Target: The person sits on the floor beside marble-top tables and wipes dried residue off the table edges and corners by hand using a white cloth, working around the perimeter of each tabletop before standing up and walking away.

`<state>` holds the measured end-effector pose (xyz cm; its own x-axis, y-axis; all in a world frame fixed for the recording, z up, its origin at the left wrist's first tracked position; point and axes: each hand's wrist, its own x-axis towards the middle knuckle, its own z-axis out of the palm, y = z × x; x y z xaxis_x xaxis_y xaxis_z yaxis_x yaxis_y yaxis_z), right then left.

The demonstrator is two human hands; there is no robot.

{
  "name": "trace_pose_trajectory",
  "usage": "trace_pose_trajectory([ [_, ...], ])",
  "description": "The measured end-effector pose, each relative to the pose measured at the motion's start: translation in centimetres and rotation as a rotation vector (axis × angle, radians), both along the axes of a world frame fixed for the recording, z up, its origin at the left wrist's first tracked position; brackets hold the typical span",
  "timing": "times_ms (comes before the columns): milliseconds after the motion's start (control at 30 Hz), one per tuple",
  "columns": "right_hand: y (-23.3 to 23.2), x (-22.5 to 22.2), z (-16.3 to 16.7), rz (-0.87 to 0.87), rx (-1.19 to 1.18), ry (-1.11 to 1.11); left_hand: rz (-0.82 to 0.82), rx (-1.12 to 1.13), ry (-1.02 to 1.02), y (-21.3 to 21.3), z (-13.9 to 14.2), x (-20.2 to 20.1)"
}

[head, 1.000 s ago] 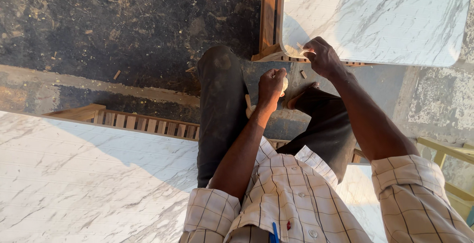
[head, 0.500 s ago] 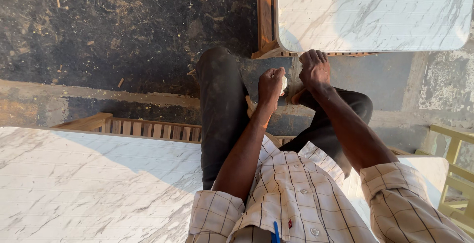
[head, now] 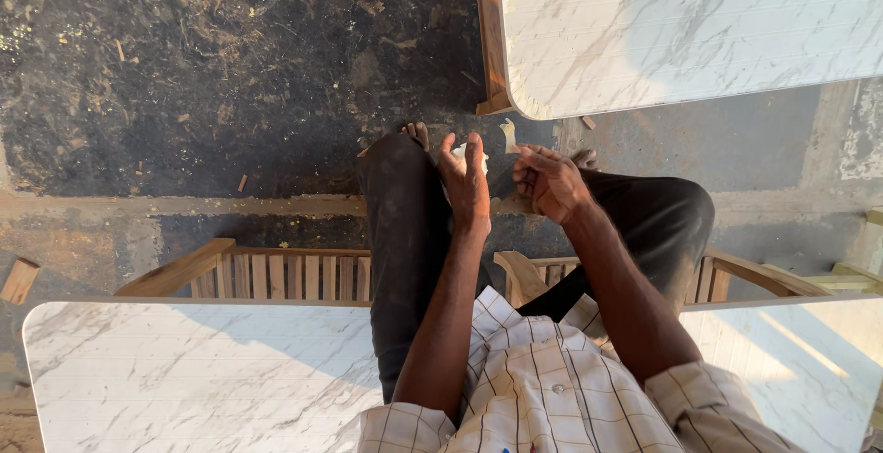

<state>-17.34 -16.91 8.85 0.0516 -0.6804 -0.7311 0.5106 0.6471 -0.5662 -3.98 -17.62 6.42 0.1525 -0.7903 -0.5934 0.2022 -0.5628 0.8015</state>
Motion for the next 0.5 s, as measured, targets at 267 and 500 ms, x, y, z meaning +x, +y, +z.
trace_pose_trajectory([
  [267,-1.1,-2.8,-2.0,-0.126,0.21,-0.339,-0.348,0.076,-0.064,-6.4,-0.6,-3.9],
  [500,-5.5,-7.8,5.0,-0.397,0.179,-0.457,-0.471,-0.116,-0.099,-14.6,5.2,-5.1],
])
